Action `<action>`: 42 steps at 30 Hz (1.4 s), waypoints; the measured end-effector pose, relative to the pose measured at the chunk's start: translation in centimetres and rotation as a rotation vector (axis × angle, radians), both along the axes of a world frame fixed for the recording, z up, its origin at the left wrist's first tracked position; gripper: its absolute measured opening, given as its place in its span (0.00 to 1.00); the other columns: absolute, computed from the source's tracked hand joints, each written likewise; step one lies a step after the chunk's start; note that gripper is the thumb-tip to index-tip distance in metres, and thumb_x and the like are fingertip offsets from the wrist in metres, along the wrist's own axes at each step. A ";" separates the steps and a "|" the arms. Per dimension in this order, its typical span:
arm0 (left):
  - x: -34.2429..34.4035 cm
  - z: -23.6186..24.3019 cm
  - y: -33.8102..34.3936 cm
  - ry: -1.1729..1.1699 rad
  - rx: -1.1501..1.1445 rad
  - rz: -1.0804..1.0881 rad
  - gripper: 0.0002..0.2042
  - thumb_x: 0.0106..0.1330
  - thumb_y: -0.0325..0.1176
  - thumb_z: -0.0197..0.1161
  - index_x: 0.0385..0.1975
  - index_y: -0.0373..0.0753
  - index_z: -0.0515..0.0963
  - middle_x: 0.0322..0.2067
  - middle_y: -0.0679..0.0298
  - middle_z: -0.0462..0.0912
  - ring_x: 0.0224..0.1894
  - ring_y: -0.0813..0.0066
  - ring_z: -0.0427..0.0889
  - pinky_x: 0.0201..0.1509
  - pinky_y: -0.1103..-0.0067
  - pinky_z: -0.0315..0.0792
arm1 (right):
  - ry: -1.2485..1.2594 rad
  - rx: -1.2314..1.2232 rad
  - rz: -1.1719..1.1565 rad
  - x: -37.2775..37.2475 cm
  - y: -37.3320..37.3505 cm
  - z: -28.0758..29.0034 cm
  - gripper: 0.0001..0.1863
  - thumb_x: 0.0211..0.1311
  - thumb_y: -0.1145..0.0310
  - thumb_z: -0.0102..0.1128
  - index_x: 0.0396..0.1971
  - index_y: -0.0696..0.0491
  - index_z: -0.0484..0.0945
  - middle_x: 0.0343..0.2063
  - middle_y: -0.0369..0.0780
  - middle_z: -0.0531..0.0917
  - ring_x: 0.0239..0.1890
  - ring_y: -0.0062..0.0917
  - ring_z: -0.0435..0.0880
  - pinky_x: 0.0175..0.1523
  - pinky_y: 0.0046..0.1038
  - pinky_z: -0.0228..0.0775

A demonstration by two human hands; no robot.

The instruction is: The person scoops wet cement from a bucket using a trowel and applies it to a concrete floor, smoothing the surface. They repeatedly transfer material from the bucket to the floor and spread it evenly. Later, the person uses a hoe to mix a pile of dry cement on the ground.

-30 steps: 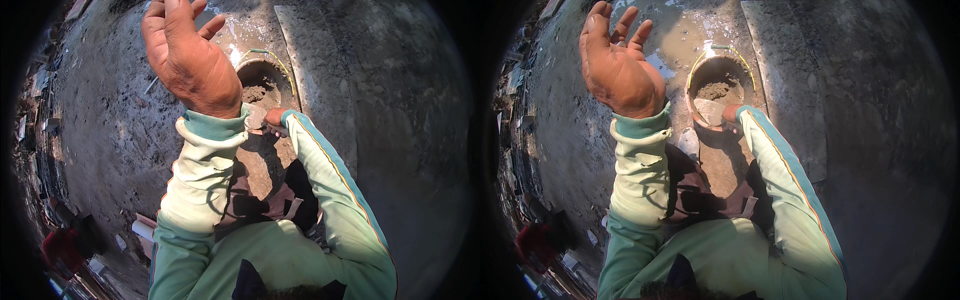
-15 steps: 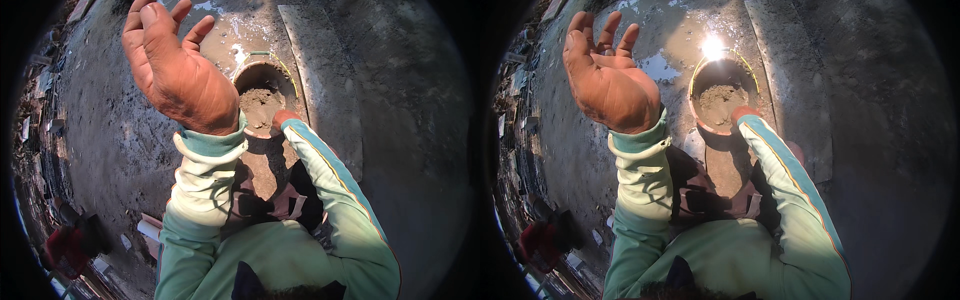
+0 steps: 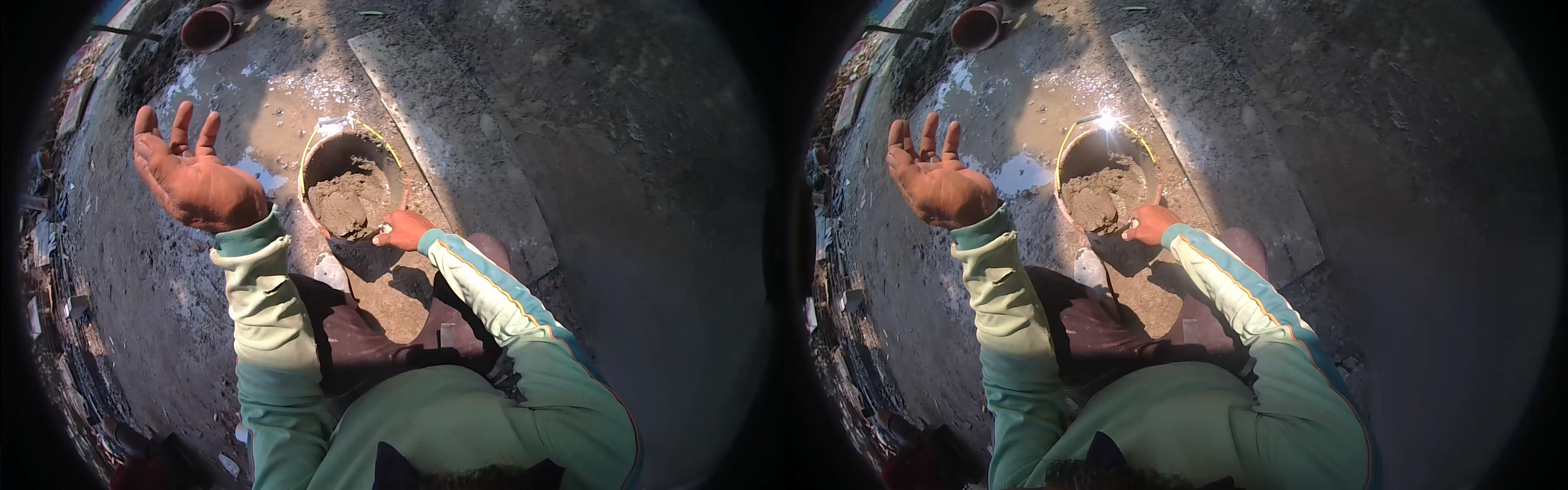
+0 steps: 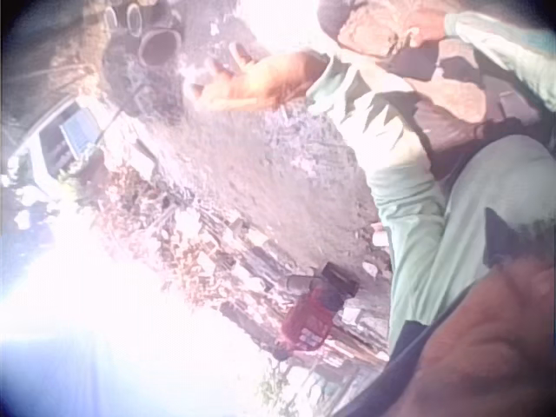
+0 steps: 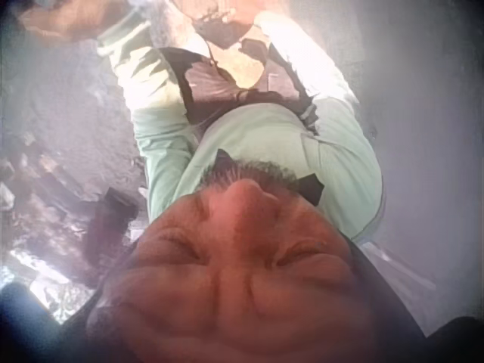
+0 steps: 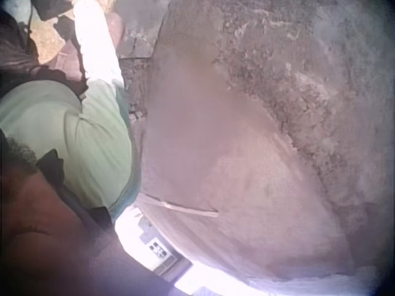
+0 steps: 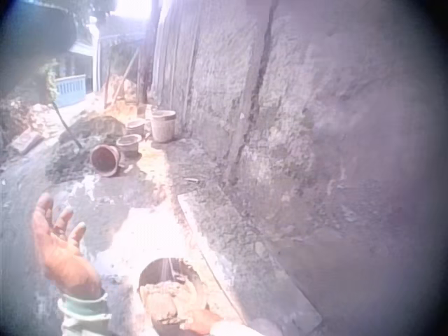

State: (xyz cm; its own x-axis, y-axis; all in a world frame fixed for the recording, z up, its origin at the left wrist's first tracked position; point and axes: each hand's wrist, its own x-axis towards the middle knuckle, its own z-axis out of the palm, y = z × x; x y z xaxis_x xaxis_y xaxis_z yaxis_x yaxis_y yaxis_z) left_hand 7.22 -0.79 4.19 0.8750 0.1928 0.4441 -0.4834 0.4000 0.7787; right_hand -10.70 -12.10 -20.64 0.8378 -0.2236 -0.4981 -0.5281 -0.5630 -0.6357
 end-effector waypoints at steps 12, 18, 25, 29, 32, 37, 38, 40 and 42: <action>0.3 -2.3 -2.9 0.056 0.151 -0.128 0.22 0.76 0.44 0.44 0.59 0.32 0.66 0.58 0.52 0.69 0.53 0.58 0.77 0.52 0.66 0.77 | 0.016 0.757 -0.547 -28.0 -14.2 25.7 0.11 0.64 0.64 0.60 0.37 0.56 0.77 0.21 0.35 0.77 0.17 0.15 0.74 0.20 0.21 0.67; -1.7 -2.3 -5.2 0.178 0.098 -0.222 0.22 0.75 0.45 0.45 0.59 0.34 0.67 0.58 0.56 0.70 0.52 0.63 0.77 0.50 0.68 0.75 | -0.462 -0.060 -1.175 -46.8 -13.5 37.2 0.11 0.68 0.60 0.55 0.28 0.50 0.73 0.17 0.34 0.74 0.13 0.15 0.68 0.17 0.19 0.60; -3.4 -3.3 -7.2 0.212 0.161 -0.308 0.23 0.75 0.47 0.45 0.59 0.36 0.68 0.60 0.60 0.70 0.53 0.63 0.76 0.51 0.68 0.73 | -0.553 -0.470 -1.146 -45.2 -13.0 21.9 0.14 0.65 0.59 0.58 0.34 0.56 0.78 0.23 0.33 0.77 0.24 0.16 0.72 0.31 0.22 0.64; -2.6 -3.3 -6.6 0.162 0.194 -0.291 0.23 0.74 0.47 0.47 0.59 0.36 0.68 0.60 0.60 0.71 0.52 0.64 0.76 0.51 0.70 0.72 | -0.612 -0.573 -1.197 -36.9 -16.9 10.4 0.15 0.62 0.61 0.63 0.36 0.58 0.76 0.26 0.37 0.80 0.25 0.19 0.79 0.32 0.23 0.71; -3.6 -3.4 -6.8 0.163 0.217 -0.299 0.23 0.74 0.47 0.48 0.59 0.36 0.68 0.60 0.60 0.71 0.52 0.65 0.76 0.50 0.71 0.72 | -0.779 -0.529 -1.254 -34.6 -19.8 8.6 0.12 0.66 0.62 0.60 0.36 0.57 0.77 0.25 0.34 0.78 0.21 0.17 0.75 0.26 0.23 0.69; -2.1 -4.7 -6.3 0.118 0.235 -0.295 0.21 0.74 0.47 0.48 0.57 0.39 0.70 0.53 0.62 0.73 0.48 0.69 0.75 0.44 0.75 0.72 | -0.975 -0.169 -1.430 -39.1 -20.7 9.8 0.13 0.67 0.60 0.59 0.38 0.55 0.78 0.25 0.35 0.79 0.20 0.19 0.77 0.25 0.23 0.70; -1.6 -5.0 -6.0 0.096 0.247 -0.287 0.20 0.74 0.47 0.48 0.57 0.40 0.70 0.53 0.63 0.73 0.48 0.69 0.75 0.44 0.75 0.72 | -0.972 -0.152 -1.422 -40.1 -20.0 9.5 0.13 0.68 0.60 0.58 0.38 0.55 0.78 0.25 0.35 0.79 0.20 0.19 0.77 0.25 0.22 0.70; -1.1 -6.3 -6.5 0.145 0.241 -0.302 0.20 0.74 0.47 0.48 0.57 0.40 0.71 0.53 0.64 0.73 0.48 0.69 0.75 0.44 0.75 0.72 | -0.990 -0.123 -1.483 -43.3 -18.8 8.5 0.12 0.68 0.61 0.58 0.38 0.55 0.78 0.25 0.35 0.79 0.20 0.19 0.77 0.25 0.22 0.70; -0.7 -5.3 -6.5 0.153 0.245 -0.307 0.20 0.74 0.47 0.48 0.57 0.40 0.70 0.53 0.64 0.73 0.49 0.69 0.75 0.45 0.74 0.71 | -1.027 -0.075 -1.544 -45.1 -17.0 6.8 0.11 0.68 0.61 0.57 0.38 0.54 0.78 0.25 0.35 0.79 0.20 0.19 0.77 0.25 0.23 0.70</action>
